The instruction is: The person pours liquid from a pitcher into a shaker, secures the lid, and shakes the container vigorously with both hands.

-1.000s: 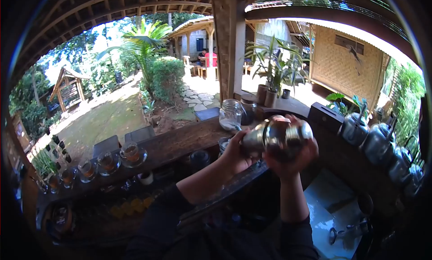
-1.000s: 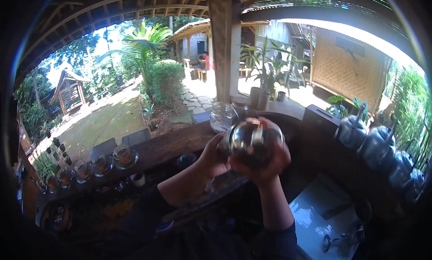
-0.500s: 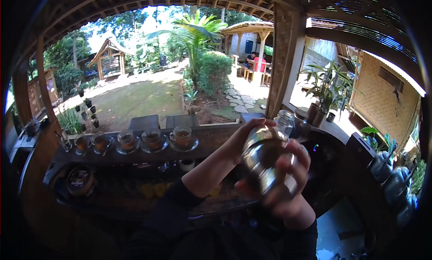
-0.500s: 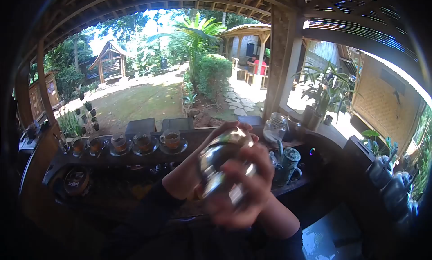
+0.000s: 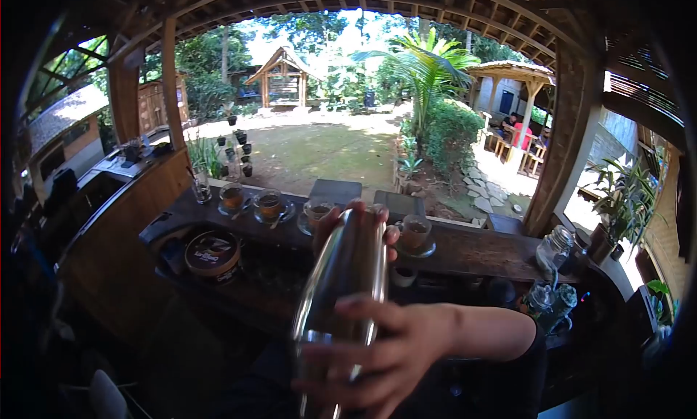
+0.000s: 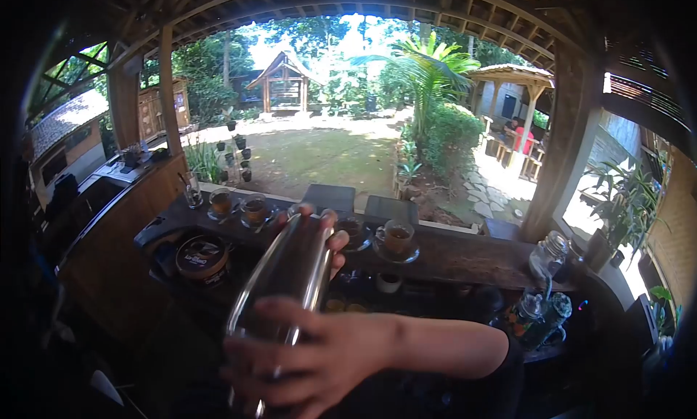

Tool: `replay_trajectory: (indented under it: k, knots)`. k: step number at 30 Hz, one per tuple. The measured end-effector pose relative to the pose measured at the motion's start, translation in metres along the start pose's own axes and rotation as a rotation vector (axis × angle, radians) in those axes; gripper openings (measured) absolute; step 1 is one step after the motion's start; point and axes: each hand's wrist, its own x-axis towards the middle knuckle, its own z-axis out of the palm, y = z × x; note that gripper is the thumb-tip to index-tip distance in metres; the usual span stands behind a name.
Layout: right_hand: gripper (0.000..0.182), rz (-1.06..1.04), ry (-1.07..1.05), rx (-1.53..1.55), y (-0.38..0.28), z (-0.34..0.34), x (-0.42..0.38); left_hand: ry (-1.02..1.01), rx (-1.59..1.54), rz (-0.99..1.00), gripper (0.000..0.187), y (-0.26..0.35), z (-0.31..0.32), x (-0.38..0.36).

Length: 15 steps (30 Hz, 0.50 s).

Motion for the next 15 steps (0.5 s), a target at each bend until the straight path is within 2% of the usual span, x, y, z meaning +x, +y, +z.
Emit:
replay_trajectory:
  k: [1, 2, 3, 4, 5, 6, 7, 8, 9, 10, 12, 13, 14, 15]
  knots:
    - [0.052, -0.009, 0.022, 0.018, 0.007, 0.010, 0.002, -0.044, 0.055, 0.106, 0.035, 0.002, 0.006, -0.008]
    - [0.051, -0.110, 0.112, -0.011, 0.017, 0.024, 0.001, -0.083, 0.112, 0.210, 0.037, 0.003, 0.010, -0.019]
    - [0.050, -0.204, 0.211, -0.039, 0.028, 0.041, 0.000, 0.089, 0.045, 0.242, 0.036, 0.012, 0.003, -0.034]
    - [0.047, -0.129, 0.306, -0.005, 0.057, 0.060, -0.005, 0.401, -0.084, 0.256, 0.035, 0.024, -0.016, -0.055]
    - [0.049, 0.080, 0.290, 0.129, 0.080, 0.070, -0.015, 0.435, -0.060, 0.267, 0.035, 0.022, -0.012, -0.065]
    - [0.053, 0.511, 0.327, 0.196, 0.091, 0.087, -0.011, 0.252, -0.300, 0.322, 0.035, 0.013, -0.015, -0.067]
    - [0.049, 0.671, 0.393, 0.342, 0.103, 0.088, -0.013, 0.055, -0.538, 0.366, 0.036, 0.002, -0.020, -0.066]
    - [0.049, 0.657, 0.411, 0.343, 0.102, 0.090, -0.004, -0.153, -0.775, 0.389, 0.036, -0.002, -0.027, -0.063]
    - [0.047, 0.425, 0.333, 0.261, 0.097, 0.095, 0.005, -0.375, -1.016, 0.397, 0.036, 0.003, -0.031, -0.059]
    - [0.045, 0.197, 0.242, 0.189, 0.087, 0.100, 0.015, -0.384, -1.006, 0.395, 0.036, 0.022, -0.022, -0.067]
    - [0.044, -0.126, 0.170, 0.117, 0.042, 0.100, 0.044, 0.220, -0.016, 0.230, 0.035, 0.059, 0.013, -0.097]
    - [0.044, -0.133, 0.171, 0.128, 0.045, 0.105, 0.046, -0.035, 0.133, 0.269, 0.028, 0.064, 0.017, -0.095]
    - [0.046, -0.212, 0.168, 0.141, 0.048, 0.109, 0.047, -0.051, 0.211, 0.285, 0.027, 0.071, 0.027, -0.098]
    - [0.047, -0.289, 0.168, 0.153, 0.050, 0.114, 0.048, 0.151, 0.134, 0.346, 0.028, 0.077, 0.031, -0.105]
